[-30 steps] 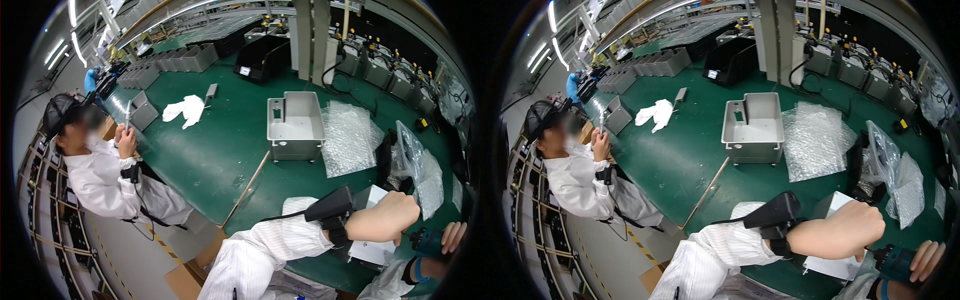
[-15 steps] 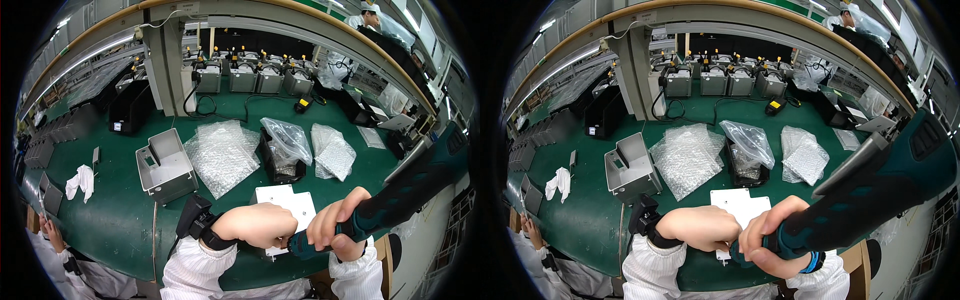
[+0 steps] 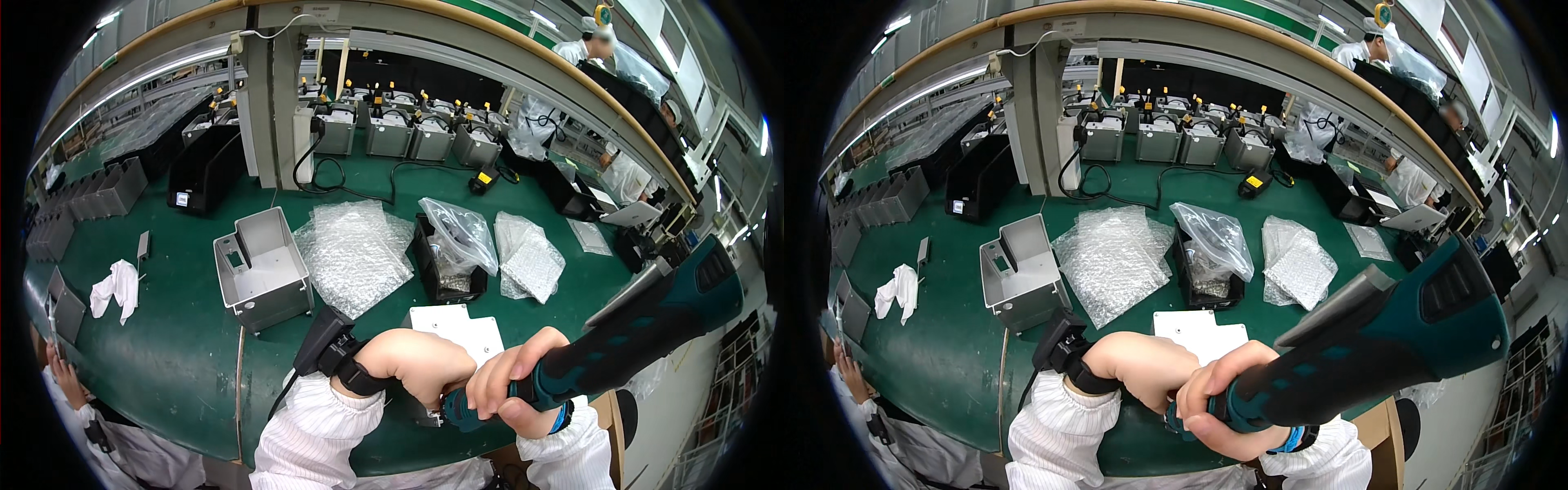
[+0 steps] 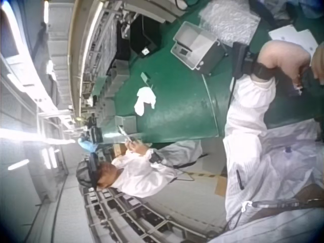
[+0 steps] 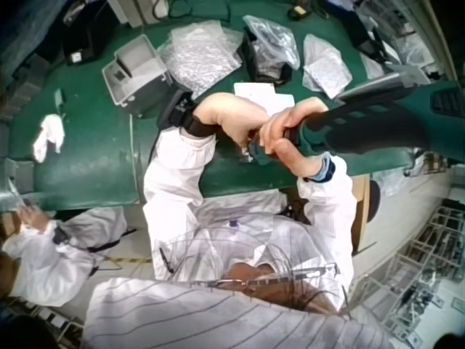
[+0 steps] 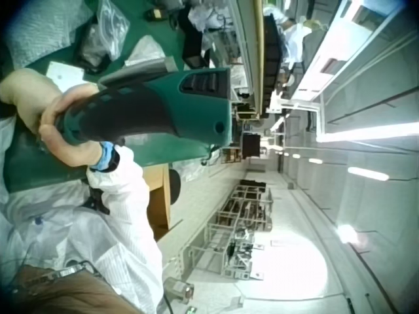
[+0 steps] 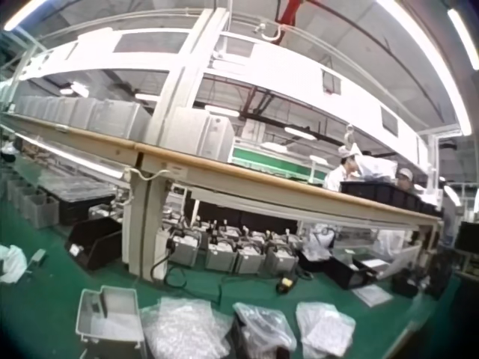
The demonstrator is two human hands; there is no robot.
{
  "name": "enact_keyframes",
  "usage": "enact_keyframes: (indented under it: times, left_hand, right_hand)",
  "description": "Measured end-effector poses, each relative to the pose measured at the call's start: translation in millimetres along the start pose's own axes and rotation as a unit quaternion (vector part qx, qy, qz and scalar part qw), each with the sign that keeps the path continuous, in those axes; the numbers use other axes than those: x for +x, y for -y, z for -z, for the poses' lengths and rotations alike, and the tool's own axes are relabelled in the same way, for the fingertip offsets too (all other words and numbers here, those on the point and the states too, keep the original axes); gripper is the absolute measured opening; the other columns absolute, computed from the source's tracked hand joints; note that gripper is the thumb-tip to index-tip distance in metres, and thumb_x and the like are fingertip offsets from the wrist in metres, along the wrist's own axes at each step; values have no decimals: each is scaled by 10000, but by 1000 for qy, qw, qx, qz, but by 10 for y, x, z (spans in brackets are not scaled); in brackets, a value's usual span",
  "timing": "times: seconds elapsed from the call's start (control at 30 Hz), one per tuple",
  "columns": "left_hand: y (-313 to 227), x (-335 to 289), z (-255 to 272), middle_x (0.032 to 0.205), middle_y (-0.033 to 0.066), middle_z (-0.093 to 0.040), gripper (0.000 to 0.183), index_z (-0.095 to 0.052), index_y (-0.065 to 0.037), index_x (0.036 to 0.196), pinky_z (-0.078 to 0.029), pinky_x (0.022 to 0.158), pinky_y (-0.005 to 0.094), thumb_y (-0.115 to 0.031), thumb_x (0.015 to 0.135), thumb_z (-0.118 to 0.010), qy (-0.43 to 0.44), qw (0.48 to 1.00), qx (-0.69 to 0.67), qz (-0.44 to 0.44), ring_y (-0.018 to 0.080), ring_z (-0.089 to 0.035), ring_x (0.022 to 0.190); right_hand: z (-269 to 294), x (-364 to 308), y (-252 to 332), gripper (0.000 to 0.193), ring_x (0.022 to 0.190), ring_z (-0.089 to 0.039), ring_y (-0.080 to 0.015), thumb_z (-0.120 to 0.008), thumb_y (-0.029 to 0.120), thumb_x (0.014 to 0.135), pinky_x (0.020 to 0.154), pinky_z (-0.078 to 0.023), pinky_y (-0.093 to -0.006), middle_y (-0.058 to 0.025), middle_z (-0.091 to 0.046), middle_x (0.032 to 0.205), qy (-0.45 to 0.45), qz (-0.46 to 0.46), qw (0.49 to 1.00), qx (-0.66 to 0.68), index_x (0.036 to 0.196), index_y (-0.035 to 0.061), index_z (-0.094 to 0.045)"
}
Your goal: Assembling metal housing components using a power screwdriver in an industrial manufacturing setting.
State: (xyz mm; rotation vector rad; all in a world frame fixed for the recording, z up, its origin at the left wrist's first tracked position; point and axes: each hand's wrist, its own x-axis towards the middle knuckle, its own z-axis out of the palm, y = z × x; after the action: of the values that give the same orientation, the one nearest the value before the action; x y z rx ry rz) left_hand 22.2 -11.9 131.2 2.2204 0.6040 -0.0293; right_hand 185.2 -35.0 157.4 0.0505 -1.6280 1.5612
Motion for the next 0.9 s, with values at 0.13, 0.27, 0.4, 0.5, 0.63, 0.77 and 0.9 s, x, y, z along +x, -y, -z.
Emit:
enact_keyframes:
  times: [0.13, 0.27, 0.4, 0.5, 0.63, 0.77, 0.9]
  left_hand:
    - [13, -14, -19, 809, 107, -641, 315, -598, -74, 901, -465, 661, 361, -47, 603, -694, -40, 998, -24, -49, 310, -610, 795]
    - [11, -40, -76, 781, 92, -646, 277, -613, -78, 865, -467, 645, 355, -37, 601, -686, -65, 995, -30, -62, 304, -614, 783]
    - [-31, -73, -50, 748, 92, -643, 233, -626, -81, 831, -467, 634, 358, -45, 607, -677, -90, 994, -27, -59, 287, -621, 760]
    - [32, -29, -45, 727, 100, -641, 178, -629, -58, 825, -465, 620, 354, -65, 649, -648, -106, 992, -2, -65, 278, -620, 726]
    - [24, -36, 30, 734, 161, -626, 170, -608, 6, 869, -453, 604, 351, -83, 729, -570, -135, 990, -8, -36, 295, -600, 700]
    - [119, 71, -99, 746, 165, -617, 199, -615, 8, 873, -453, 614, 352, -5, 716, -494, -312, 945, -48, -84, 282, -591, 713]
    - [179, 73, -109, 750, 152, -604, 229, -587, 21, 876, -454, 624, 340, 63, 700, -448, -365, 929, -28, -56, 266, -586, 758]
  right_hand:
    - [-14, 2, -22, 366, 608, -582, -183, -606, -136, 700, 619, -498, -335, -102, -560, 651, -12, -4, 1000, 5, 956, 1, -383]
    - [-103, 33, 37, 385, 575, -584, -206, -706, 61, 748, 601, -510, -372, -94, -557, 623, -19, -57, 997, -38, 907, 81, -356]
    - [-94, 19, 33, 381, 579, -586, -205, -699, 35, 741, 609, -510, -373, -98, -563, 631, 4, -51, 997, -55, 911, 78, -361]
    - [-90, 26, 12, 375, 588, -590, -205, -692, 16, 735, 621, -511, -373, -100, -568, 639, 18, -43, 998, -38, 912, 78, -367]
    - [-87, 30, 13, 368, 605, -592, -200, -682, 6, 734, 634, -511, -374, -99, -569, 647, 51, -59, 996, -48, 912, 77, -368]
    - [-106, 48, 10, 357, 618, -592, -195, -666, -11, 733, 642, -512, -378, -98, -565, 651, 70, -73, 993, -62, 911, 73, -368]
    - [-132, 72, -16, 346, 622, -591, -195, -652, -23, 734, 647, -512, -378, -96, -563, 653, 66, -79, 993, -59, 910, 67, -368]
